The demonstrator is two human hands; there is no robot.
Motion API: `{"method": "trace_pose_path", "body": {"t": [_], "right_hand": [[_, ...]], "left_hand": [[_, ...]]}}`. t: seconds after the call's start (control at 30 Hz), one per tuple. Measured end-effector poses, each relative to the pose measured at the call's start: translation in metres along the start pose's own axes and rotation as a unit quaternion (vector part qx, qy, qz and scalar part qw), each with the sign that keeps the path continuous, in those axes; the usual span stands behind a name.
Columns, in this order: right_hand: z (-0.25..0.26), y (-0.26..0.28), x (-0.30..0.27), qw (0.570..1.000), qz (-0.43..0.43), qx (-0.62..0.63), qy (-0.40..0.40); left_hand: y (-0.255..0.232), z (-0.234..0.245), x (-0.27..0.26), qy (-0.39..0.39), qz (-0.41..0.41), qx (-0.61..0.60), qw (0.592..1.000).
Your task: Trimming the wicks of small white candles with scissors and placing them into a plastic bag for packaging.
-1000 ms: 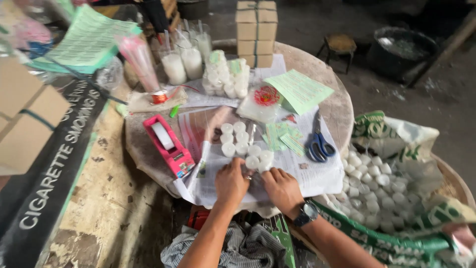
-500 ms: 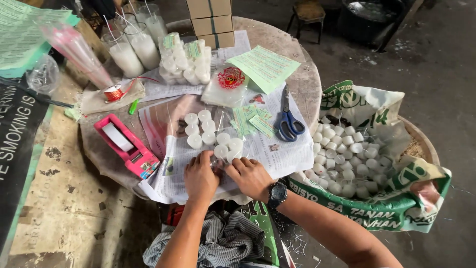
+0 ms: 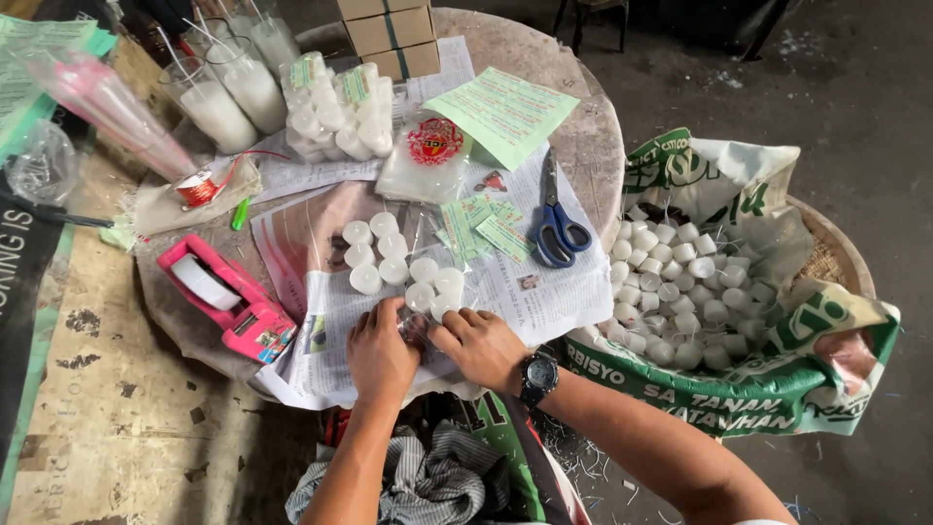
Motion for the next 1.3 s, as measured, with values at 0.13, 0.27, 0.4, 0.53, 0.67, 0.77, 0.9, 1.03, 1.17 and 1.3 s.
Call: {"method": "trace_pose_path", "body": {"t": [0.13,0.27,0.4,0.53,0.67,0.77,0.9,1.03,1.17,1.3], "right_hand": [[0.007,0.0,0.003,1.0,-0.002,0.008,0.001],[0.004,-0.001,0.003,1.0,0.001,0.019,0.019],[0.003,-0.001,0.002,0.999,0.005,0.025,0.025],[-0.001,-0.001,0.001,0.999,0.003,0.021,0.028],[-0.008,-0.006,-0.001,0.999,-0.01,0.043,0.022],[-0.013,-0.007,-0.005,0.998,-0.023,0.063,0.012],[-0.025,-0.019,-0.016,0.989,-0.087,0.12,-0.001],[-0.012,-0.021,-0.009,0.971,-0.182,0.155,-0.009],[-0.006,-0.021,-0.002,0.964,-0.253,0.08,-0.005],[-0.006,-0.019,0.003,0.956,-0.28,0.062,0.059]], "left_hand": [[-0.001,0.001,0.001,0.001,-0.008,-0.002,1.0],[0.001,0.0,0.0,0.002,-0.003,-0.004,1.0],[-0.001,0.003,0.001,0.007,0.001,-0.008,1.0],[0.003,-0.003,-0.002,0.028,0.011,-0.017,0.999],[0.004,-0.008,-0.003,0.025,0.015,-0.012,0.999],[0.004,-0.008,-0.004,0.018,0.024,-0.01,0.999],[0.004,-0.004,-0.002,0.023,0.02,-0.04,0.999],[0.007,-0.009,-0.007,0.011,0.036,-0.031,0.999],[0.005,0.004,0.001,0.038,0.054,-0.057,0.996],[0.004,0.0,-0.001,0.096,0.058,-0.079,0.991]]}}
Point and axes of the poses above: each hand's wrist, its own x-axis towards the middle knuckle, its own z-axis out of the back of the hand, y = z × x, the point moved 5 cm from there along x, towards the middle knuckle, and after that the axes turned 9 degrees about -z, right-handed, at the moved point
